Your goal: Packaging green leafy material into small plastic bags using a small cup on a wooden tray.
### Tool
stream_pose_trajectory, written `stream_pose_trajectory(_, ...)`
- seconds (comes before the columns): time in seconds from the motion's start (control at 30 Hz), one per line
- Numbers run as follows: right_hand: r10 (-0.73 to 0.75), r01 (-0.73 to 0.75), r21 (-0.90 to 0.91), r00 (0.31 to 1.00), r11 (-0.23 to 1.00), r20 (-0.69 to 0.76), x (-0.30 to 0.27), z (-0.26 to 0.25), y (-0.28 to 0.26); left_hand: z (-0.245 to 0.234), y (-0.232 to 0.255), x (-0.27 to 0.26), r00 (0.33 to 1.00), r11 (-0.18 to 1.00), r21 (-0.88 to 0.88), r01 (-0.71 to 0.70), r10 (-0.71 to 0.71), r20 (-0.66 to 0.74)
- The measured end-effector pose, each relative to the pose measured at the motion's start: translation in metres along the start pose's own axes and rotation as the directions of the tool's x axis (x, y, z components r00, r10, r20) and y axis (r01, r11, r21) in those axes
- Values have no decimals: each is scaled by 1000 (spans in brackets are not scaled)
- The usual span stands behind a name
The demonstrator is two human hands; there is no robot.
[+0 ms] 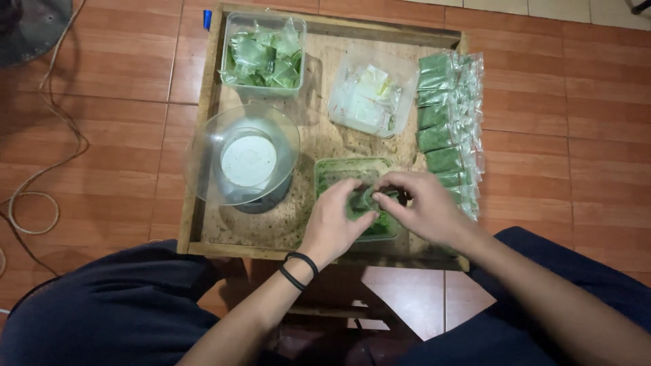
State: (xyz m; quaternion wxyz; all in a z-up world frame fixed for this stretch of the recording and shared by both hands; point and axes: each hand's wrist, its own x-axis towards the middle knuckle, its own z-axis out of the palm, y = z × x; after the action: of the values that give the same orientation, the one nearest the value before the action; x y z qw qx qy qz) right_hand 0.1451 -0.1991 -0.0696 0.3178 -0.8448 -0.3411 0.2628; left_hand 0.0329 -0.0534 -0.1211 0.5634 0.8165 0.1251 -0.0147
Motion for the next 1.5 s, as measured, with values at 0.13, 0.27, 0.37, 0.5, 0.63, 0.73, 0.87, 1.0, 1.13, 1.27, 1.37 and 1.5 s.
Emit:
stream_pose_trajectory(0.13, -259, 252, -326, 966, 911, 22, 2, -8, 22, 1, -1, 0, 1000, 1000, -18, 5, -5, -5)
stream_pose_trajectory(0.27, -311, 273, -268, 944, 924, -111, 1, -17, 41, -4, -5, -2, 998, 998, -9, 55, -55, -19)
stream_pose_trajectory(0.37, -266, 222, -273, 955, 936, -135, 3, -23, 35, -12, -9, -6, 995, 997, -23, 80, -82, -60)
stream_pose_trajectory(0.5, -145, 135, -555, 989, 821, 26, 16, 0, 51, -17, -15, -10, 982, 987, -94, 130, -141, -122)
stream_pose_trajectory(0.63, -270, 197, -762, 962, 617, 31, 33, 39, 93, -21, -19, -12, 977, 985, -121, 120, -139, -159)
stream_pose_trajectory(0.73, -310, 217, -888, 946, 405, 90, 31, 60, 112, -23, -19, -11, 978, 985, -137, 100, -123, -170)
stream_pose_trajectory(0.87, -415, 466, -834, 849, 296, 328, 4, 68, 97, -23, -17, -9, 976, 989, -125, 76, -100, -196)
stream_pose_trajectory(1.0, -431, 465, -818, 850, 339, 304, -3, 57, 101, -26, -19, -7, 974, 995, -96, 2, -24, -226)
stream_pose_trajectory(1.13, -449, 394, -854, 866, 340, 221, 20, 32, 91, -29, -17, -8, 973, 992, -107, 59, -81, -216)
stream_pose_trajectory(1.27, -296, 226, -890, 949, 396, 109, 23, 41, 104, -27, -25, -6, 973, 992, -109, 55, -78, -219)
stream_pose_trajectory(1.37, -8, 54, -814, 998, 578, 61, 11, 50, 102, -27, -36, -8, 981, 992, -106, 68, -86, -173)
stream_pose_trajectory(1.5, 171, -86, -746, 985, 661, 38, 2, 47, 85, -28, -39, -11, 987, 980, -160, 119, -134, -87)
